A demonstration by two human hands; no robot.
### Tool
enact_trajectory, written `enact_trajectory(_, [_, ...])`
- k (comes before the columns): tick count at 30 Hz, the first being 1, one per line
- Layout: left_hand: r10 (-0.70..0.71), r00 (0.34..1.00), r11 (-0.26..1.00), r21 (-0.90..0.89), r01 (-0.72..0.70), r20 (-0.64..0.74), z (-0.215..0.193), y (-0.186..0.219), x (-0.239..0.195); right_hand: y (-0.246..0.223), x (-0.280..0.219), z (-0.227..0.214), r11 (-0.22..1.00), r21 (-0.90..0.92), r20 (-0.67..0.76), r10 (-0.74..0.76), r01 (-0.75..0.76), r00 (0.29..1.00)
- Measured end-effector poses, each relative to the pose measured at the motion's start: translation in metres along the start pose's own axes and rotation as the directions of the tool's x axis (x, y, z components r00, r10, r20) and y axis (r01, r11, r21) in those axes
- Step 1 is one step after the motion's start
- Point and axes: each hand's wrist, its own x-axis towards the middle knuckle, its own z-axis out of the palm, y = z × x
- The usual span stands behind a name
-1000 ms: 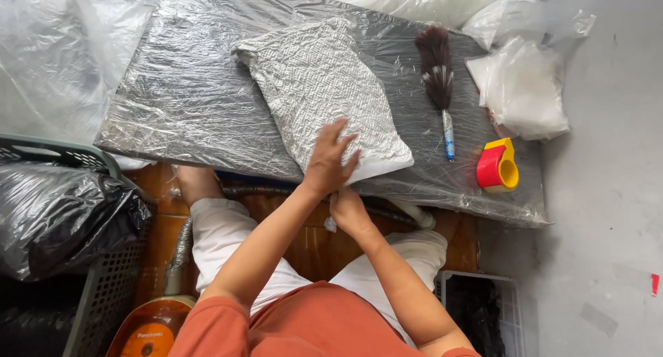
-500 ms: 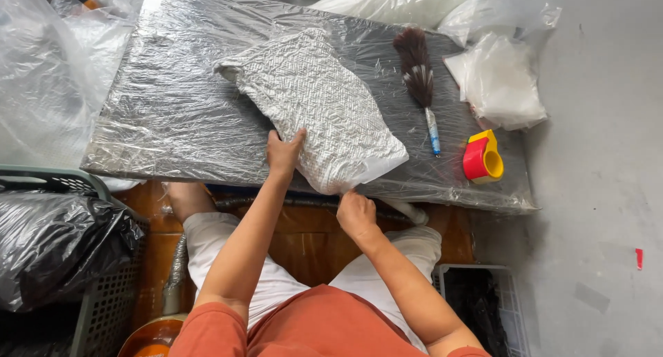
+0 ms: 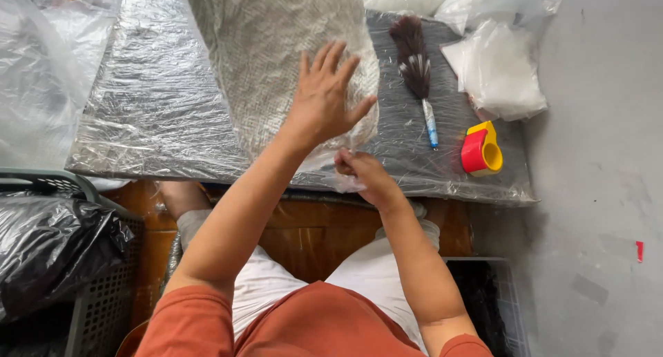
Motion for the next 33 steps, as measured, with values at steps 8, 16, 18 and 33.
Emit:
enact_trajectory(8, [0.005, 0.972, 0.997, -0.072, 0.012, 0.235, 0.136, -0.057, -0.087, 0.040, -0.031, 0.002, 0.523, -0.784, -0.235, 0.248, -0.334, 0.940])
enact_trajectory(16, [0.021, 0.980, 0.973, -0.231, 0.026, 0.199, 0.121, -0.086, -0.111, 0.072, -0.034, -0.003, 0.361, -0.889, -0.277, 0.066, -0.282, 0.958])
enact_trajectory(18, [-0.223, 0.942, 0.974, -0.022, 0.225, -0.251, 0.120, -0.098, -0.145, 0.085, -0.034, -0.014, 0.390, -0.899, -0.217, 0.004, -0.201, 0.976])
enact_trajectory(33, [-0.635, 0.772, 0.379, -0.859, 0.345, 0.030, 0.076, -0.086, -0.219, 0.043, -0.053, 0.001, 0.413, -0.911, -0.096, -0.217, 0.002, 0.971])
